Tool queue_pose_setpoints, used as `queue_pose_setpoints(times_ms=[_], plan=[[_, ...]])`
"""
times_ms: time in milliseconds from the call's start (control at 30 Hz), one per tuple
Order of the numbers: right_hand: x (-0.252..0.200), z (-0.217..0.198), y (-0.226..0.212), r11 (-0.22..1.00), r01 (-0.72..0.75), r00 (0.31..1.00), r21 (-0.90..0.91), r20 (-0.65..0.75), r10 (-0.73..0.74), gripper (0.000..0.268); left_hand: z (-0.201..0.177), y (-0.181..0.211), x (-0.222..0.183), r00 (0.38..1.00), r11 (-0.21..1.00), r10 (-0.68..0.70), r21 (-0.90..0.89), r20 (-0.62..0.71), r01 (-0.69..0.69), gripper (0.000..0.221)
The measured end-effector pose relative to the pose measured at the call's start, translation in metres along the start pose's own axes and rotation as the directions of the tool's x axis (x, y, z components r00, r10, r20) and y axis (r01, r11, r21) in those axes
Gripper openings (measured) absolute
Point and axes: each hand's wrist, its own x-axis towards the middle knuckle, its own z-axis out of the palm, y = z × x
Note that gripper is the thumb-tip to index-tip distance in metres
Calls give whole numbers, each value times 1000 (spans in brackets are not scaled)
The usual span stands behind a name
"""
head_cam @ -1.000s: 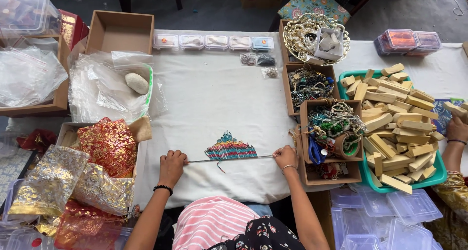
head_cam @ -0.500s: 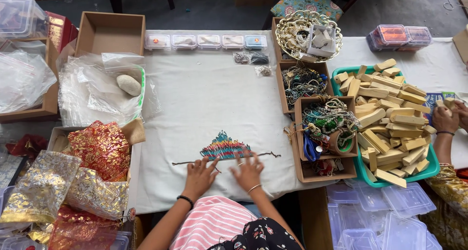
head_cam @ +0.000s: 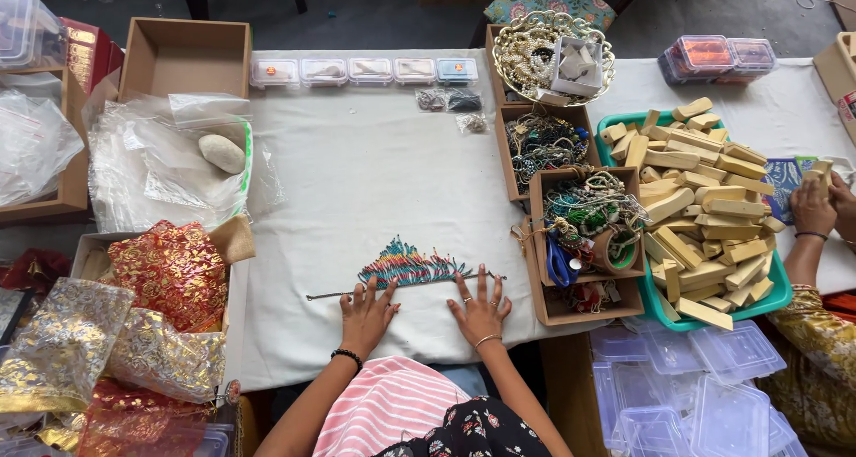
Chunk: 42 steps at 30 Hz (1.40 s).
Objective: Sorting and organizing jewelry items and necklaces into plastic bags.
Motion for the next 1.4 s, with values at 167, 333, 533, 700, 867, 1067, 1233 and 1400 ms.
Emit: queue_pose_setpoints(times_ms=[167,333,533,700,867,1067,1233,1400], plan=[[-3,12,-17,996,94,995,10,-15,-94,70,-20,-18,-5,997,995,-67,-81,-38,64,61],[-6,21,-54,956,293,955,5,-51,-292,69,-29,-41,-7,953,940,-299,-157,51,303,45],[-6,18,-83,910,406,907,81,-158,-391,66,-29,-55,-3,938,915,-348,-216,2,340,18],[-4,13,-83,918,391,911,57,-163,-378,59,-24,-64,1,960,940,-276,-196,36,278,10],[-9,1,-97,889,454,866,60,-263,-424,53,-38,-60,6,965,934,-264,-245,13,259,19],[-4,2,-99,901,381,904,207,-287,-317,40,-34,-50,29,982,902,-187,-399,-15,166,25],[3,3,-83,898,332,914,290,-336,-229,31,-34,-44,49,998,901,-31,-430,47,48,20],[22,2,-74,819,450,846,356,-464,-263,22,-27,-42,45,992,892,23,-450,127,37,28]])
